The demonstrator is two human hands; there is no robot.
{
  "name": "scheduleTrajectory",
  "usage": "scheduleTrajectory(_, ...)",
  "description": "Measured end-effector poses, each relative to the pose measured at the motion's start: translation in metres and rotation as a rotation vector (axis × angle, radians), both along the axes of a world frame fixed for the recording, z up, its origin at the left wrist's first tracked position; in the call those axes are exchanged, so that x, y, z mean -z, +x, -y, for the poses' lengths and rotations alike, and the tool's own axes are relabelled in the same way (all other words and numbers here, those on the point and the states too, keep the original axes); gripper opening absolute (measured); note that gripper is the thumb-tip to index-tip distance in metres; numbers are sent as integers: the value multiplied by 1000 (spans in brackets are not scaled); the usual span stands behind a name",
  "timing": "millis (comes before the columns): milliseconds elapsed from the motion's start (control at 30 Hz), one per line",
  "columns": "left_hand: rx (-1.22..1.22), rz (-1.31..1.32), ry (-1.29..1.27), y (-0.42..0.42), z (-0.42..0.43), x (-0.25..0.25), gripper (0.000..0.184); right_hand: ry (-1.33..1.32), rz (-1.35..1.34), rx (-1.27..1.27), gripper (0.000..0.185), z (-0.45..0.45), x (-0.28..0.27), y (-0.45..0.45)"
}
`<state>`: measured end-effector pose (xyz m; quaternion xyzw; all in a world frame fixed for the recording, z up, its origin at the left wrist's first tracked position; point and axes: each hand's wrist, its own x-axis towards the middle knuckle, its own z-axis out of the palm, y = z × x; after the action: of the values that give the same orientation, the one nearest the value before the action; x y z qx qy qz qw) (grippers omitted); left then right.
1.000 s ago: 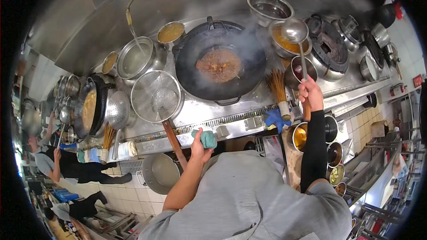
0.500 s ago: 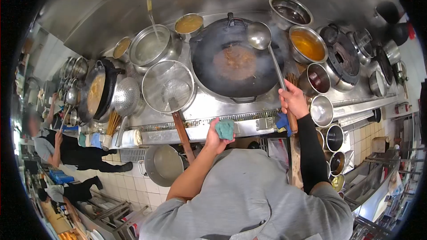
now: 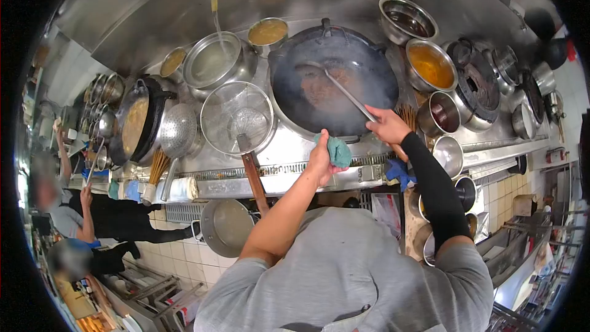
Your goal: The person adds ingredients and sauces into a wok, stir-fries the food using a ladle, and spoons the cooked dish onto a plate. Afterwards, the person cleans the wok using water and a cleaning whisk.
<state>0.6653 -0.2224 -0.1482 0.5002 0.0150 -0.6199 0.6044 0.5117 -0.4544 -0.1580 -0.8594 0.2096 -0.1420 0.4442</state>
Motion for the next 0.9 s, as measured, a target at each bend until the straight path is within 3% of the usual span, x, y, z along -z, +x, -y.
scheduleTrajectory(67, -35, 22, 36, 1, 4, -8, 69, -403, -73, -77, 76, -11, -15, -30)
scheduleTrajectory(167, -50, -31, 50, 3, 10, -11, 61, -565, -444, -20, 70, -42, -76, -72)
scheduleTrajectory(267, -38, -145, 33, 6, 24, -5, 45, -631, -517, 134, 67, -66, -86, -103)
scheduleTrajectory(400, -59, -220, -38, 16, 51, 46, 22, -429, -101, 306, 68, -88, -51, -134)
scheduleTrajectory(467, -154, -203, 4, 6, 60, 46, 10, -302, -132, 371, 67, -103, -56, -140)
scheduleTrajectory(533, -150, -300, 24, -11, 29, 33, 11, -49, -120, 463, 62, -133, -81, -143)
scheduleTrajectory(567, -152, -350, 33, -16, 16, 22, 13, -187, -25, 431, 61, -139, -65, -151)
scheduleTrajectory(633, -129, -278, 117, -28, 14, -38, 19, 181, 58, 470, 60, -148, -71, -154)
scheduleTrajectory(667, -126, -242, 155, -30, 14, -57, 22, 205, 88, 470, 60, -143, -71, -151)
scheduleTrajectory(800, -144, -337, 70, -32, 4, -67, 23, 192, 93, 450, 60, -146, -81, -147)
scheduleTrajectory(900, -74, -368, -58, -24, -3, -40, 23, 209, 90, 442, 61, -154, -82, -145)
